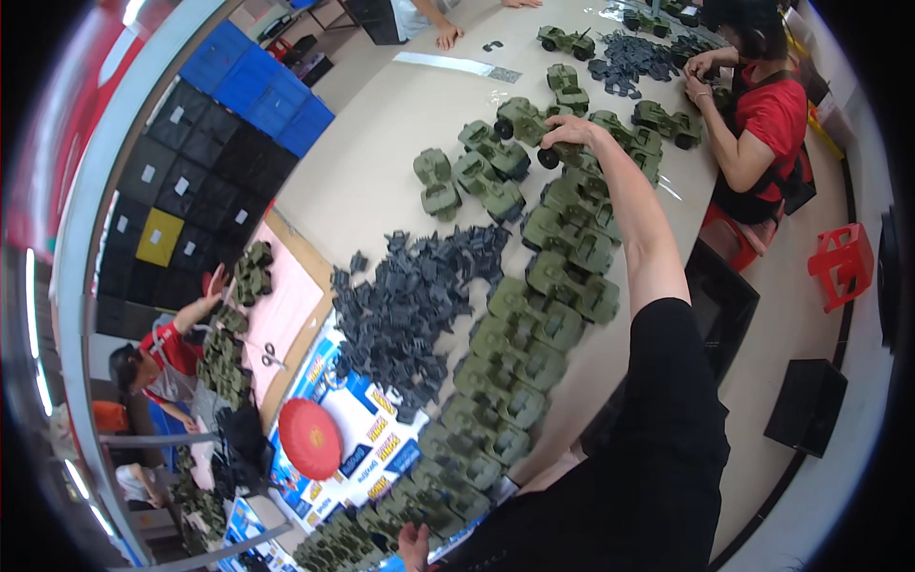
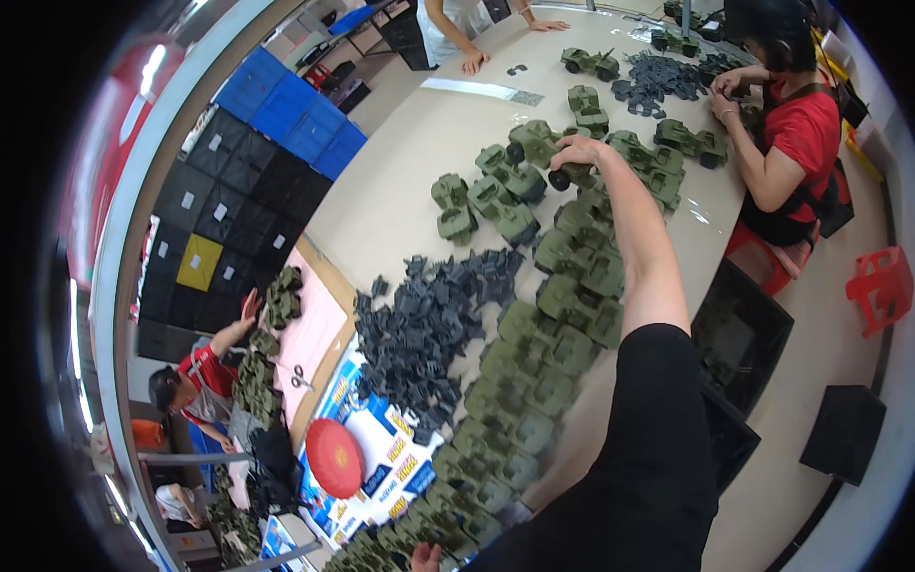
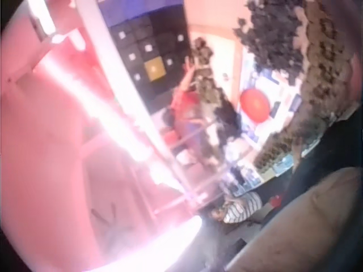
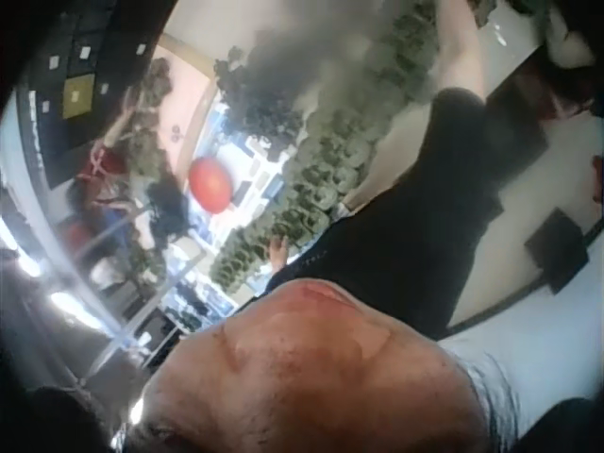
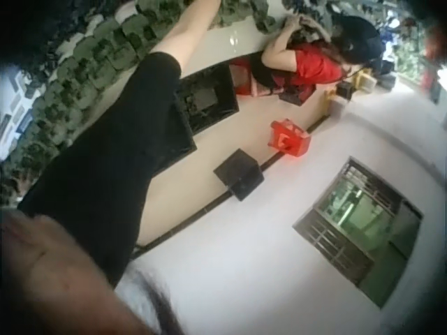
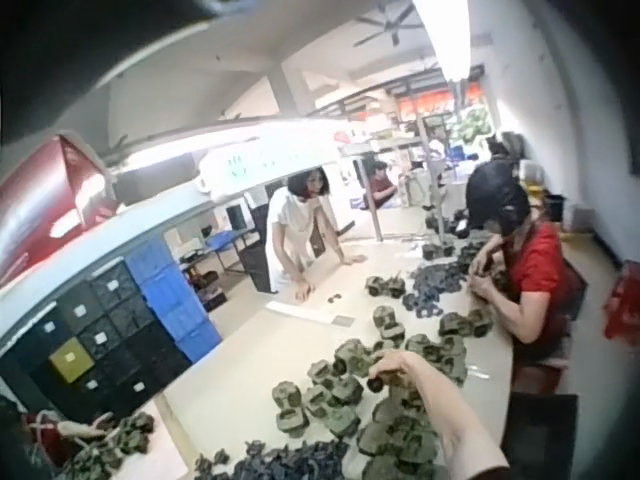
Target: The person assembles green plastic toy tanks by hand at a workbench. They repeatedly pick up a tank body, attach black wheels, and place the completed unit on the table. The process is repeated for multiple units throughout the clip.
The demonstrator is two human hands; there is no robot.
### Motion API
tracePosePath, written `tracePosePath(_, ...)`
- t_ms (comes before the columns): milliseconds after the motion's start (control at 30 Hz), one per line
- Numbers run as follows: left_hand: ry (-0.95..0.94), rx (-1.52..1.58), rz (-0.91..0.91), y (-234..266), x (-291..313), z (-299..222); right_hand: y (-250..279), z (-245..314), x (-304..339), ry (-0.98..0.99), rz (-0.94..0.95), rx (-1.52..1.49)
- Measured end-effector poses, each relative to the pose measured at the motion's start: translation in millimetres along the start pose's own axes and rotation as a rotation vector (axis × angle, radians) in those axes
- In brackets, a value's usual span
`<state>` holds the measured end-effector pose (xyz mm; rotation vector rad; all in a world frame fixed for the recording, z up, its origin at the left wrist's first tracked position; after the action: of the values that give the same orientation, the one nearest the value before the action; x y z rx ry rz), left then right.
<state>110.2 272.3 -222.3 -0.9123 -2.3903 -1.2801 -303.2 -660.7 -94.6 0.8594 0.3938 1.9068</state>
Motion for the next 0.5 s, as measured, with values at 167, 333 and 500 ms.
tracePosePath(167,0.173,-0.342,0.181,14.8,-34.3,54.5,-10.9,-19.1,-51.4,-0.062,0.199,-0.081)
tracePosePath(333,0.002,-0.459,0.084,32.3,-45.3,66.7,-8.9,-42.9,-71.1,-0.105,0.173,-0.096)
tracePosePath(500,0.163,-0.206,0.185,-2.0,-20.5,-19.2,15.2,-40.1,-84.9,-0.017,0.061,0.083)
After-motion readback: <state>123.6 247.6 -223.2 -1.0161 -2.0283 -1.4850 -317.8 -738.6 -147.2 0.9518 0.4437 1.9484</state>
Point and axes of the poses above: each hand's wrist, its own x-axis away from the middle knuckle, its own y-axis out of the back of the hand, z = x × y, the point moved 10 cm from there along -x, towards the middle knuckle, and after that the axes turned 5 degrees about -y, right-handed, at the moved point
